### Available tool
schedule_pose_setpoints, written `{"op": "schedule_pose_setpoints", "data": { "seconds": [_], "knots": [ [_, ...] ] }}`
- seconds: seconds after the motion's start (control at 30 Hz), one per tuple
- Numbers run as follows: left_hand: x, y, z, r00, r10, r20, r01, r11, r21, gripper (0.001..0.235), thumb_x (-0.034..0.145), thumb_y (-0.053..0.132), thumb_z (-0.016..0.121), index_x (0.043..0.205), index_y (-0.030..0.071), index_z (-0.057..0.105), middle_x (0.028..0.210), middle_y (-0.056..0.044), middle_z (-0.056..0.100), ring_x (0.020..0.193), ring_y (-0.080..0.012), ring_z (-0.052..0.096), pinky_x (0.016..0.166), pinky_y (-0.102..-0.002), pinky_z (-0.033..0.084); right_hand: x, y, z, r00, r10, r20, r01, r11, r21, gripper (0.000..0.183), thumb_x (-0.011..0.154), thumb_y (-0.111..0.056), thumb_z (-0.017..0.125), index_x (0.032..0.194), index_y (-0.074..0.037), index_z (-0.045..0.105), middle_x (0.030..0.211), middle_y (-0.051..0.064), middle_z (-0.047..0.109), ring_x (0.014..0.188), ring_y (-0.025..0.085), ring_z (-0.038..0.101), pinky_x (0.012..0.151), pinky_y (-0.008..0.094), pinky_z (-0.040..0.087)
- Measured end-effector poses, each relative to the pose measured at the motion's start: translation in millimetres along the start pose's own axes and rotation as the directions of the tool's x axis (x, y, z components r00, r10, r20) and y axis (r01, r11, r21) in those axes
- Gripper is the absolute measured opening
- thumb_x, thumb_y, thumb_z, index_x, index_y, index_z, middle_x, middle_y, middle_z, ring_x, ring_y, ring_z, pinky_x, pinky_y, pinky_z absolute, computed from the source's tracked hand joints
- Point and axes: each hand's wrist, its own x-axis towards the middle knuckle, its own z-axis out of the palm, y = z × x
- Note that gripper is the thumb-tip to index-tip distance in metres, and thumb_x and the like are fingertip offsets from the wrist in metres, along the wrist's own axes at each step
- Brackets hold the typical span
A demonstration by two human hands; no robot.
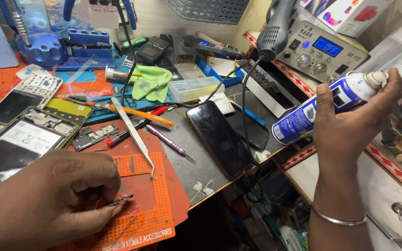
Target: The person uses tweezers to handle a small circuit board, sprays it with a cleaning agent, and then uses a soldering iron to solder components. They place the circuit board into a plastic case and continue to adjust and solder components on the board.
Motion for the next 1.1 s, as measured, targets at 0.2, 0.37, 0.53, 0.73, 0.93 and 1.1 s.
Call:
{"op": "schedule_pose_setpoints", "data": {
  "seconds": [0.2, 0.37, 0.53, 0.73, 0.93, 1.1],
  "knots": [
    [-1.2, 1.3, -1.0, 0.995, -0.095, 0.029, 0.095, 0.995, 0.010, 0.034, 0.081, 0.043, 0.083, 0.078, 0.015, 0.065, 0.067, 0.002, 0.059, 0.058, -0.0115, 0.057, 0.054, -0.032, 0.047, 1.9, 6.6, 5.1, 0.999, 0.034, 0.004, -0.034, 0.987, 0.156, 0.082, 0.101, -0.028, 0.077, 0.159, -0.006, 0.024, 0.140, 0.017, 0.051, 0.131, 0.028, 0.058, 0.117, 0.040, 0.047],
    [0.3, 2.6, -1.1, 0.982, 0.174, -0.079, -0.173, 0.985, 0.021, 0.031, 0.084, 0.039, 0.081, 0.075, 0.014, 0.065, 0.066, 0.001, 0.061, 0.059, -0.0138, 0.059, 0.053, -0.034, 0.047, 2.1, 13.5, 2.1, 1.000, 0.015, 0.016, -0.014, 0.997, -0.070, 0.080, 0.094, -0.037, 0.083, 0.145, 0.001, 0.035, 0.129, 0.018, 0.057, 0.120, 0.030, 0.061, 0.110, 0.043, 0.051],
    [-16.2, 0.3, -4.0, 0.901, 0.359, -0.243, -0.365, 0.931, 0.022, 0.035, 0.079, 0.029, 0.081, 0.068, 0.005, 0.058, 0.063, -0.007, 0.059, 0.053, -0.0219, 0.057, 0.050, -0.037, 0.046, -15.3, -93.5, 7.5, 0.999, -0.005, -0.043, 0.009, 0.995, 0.095, 0.065, 0.088, -0.035, 0.082, 0.131, -0.001, 0.048, 0.119, 0.016, 0.062, 0.110, 0.027, 0.066, 0.098, 0.039, 0.054],
    [-19.6, 1.4, -8.5, 0.928, 0.291, -0.233, -0.327, 0.935, -0.138, 0.028, 0.079, 0.022, 0.080, 0.072, 0.005, 0.058, 0.067, -0.005, 0.062, 0.056, -0.0177, 0.063, 0.051, -0.032, 0.051, -29.3, -207.5, -25.2, 0.924, -0.285, 0.255, 0.080, 0.796, 0.600, 0.049, 0.081, -0.034, 0.081, 0.114, -0.003, 0.063, 0.107, 0.014, 0.069, 0.098, 0.024, 0.071, 0.083, 0.034, 0.057],
    [-18.5, -0.6, -14.3, 0.924, 0.324, -0.202, -0.350, 0.930, -0.110, 0.021, 0.077, 0.016, 0.078, 0.072, 0.008, 0.060, 0.069, -0.004, 0.063, 0.060, -0.0184, 0.065, 0.055, -0.032, 0.052, -19.6, -249.2, 0.5, 0.687, -0.454, 0.568, -0.177, 0.654, 0.736, 0.033, 0.078, -0.026, 0.084, 0.105, -0.011, 0.073, 0.099, 0.008, 0.074, 0.087, 0.018, 0.074, 0.072, 0.029, 0.060],
    [-16.1, -17.2, -7.5, 0.940, 0.311, -0.140, -0.328, 0.936, -0.125, 0.025, 0.074, 0.015, 0.077, 0.067, 0.008, 0.054, 0.069, -0.004, 0.061, 0.064, -0.0216, 0.062, 0.055, -0.035, 0.050, -15.3, -265.5, 33.8, 0.679, -0.100, 0.727, -0.290, 0.874, 0.391, 0.037, 0.083, -0.024, 0.085, 0.114, -0.007, 0.073, 0.084, 0.006, 0.072, 0.071, 0.014, 0.068, 0.059, 0.028, 0.059]
  ]
}}
